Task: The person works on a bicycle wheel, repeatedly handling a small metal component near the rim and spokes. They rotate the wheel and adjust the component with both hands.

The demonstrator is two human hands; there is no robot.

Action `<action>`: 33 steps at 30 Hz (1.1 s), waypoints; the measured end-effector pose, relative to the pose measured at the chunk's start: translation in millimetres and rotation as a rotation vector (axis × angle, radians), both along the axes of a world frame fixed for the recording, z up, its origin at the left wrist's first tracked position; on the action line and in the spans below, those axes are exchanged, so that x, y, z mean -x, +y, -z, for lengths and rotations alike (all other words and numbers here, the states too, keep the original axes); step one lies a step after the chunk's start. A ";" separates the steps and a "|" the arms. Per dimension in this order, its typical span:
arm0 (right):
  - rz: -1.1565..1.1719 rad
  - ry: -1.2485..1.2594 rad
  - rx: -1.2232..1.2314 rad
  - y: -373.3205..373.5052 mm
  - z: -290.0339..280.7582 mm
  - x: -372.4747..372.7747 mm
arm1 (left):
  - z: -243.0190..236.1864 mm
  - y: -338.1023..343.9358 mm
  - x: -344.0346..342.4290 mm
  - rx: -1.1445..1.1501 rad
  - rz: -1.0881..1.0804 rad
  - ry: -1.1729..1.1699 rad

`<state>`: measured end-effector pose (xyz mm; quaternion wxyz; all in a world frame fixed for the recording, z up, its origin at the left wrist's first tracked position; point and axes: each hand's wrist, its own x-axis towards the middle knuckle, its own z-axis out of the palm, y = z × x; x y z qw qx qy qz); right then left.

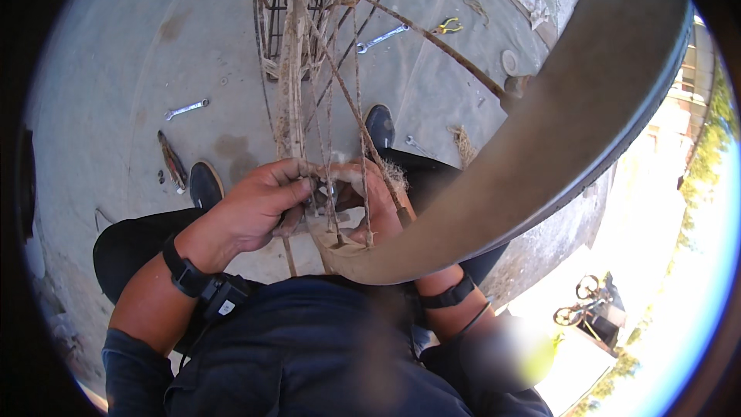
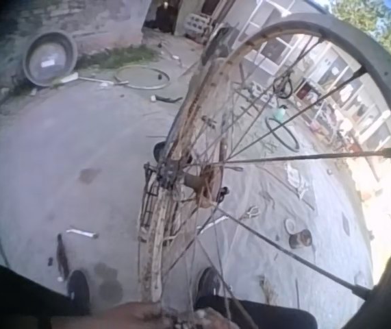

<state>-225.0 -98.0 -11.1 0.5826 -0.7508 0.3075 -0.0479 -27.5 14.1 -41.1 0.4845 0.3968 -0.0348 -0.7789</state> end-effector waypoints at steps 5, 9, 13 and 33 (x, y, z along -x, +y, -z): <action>0.163 0.027 -0.319 0.7 -5.9 -5.6 | -2.6 3.8 2.6 -0.039 -0.050 -0.004; -0.036 -0.036 0.004 -1.5 -8.3 -7.8 | -10.0 6.8 6.3 -0.075 -0.114 0.007; -0.085 -0.082 0.040 -5.1 7.3 -1.6 | -9.8 5.8 9.1 -0.063 -0.112 0.014; -0.040 -0.117 -0.017 -5.9 7.5 -0.3 | -11.1 0.7 1.5 0.007 -0.015 0.032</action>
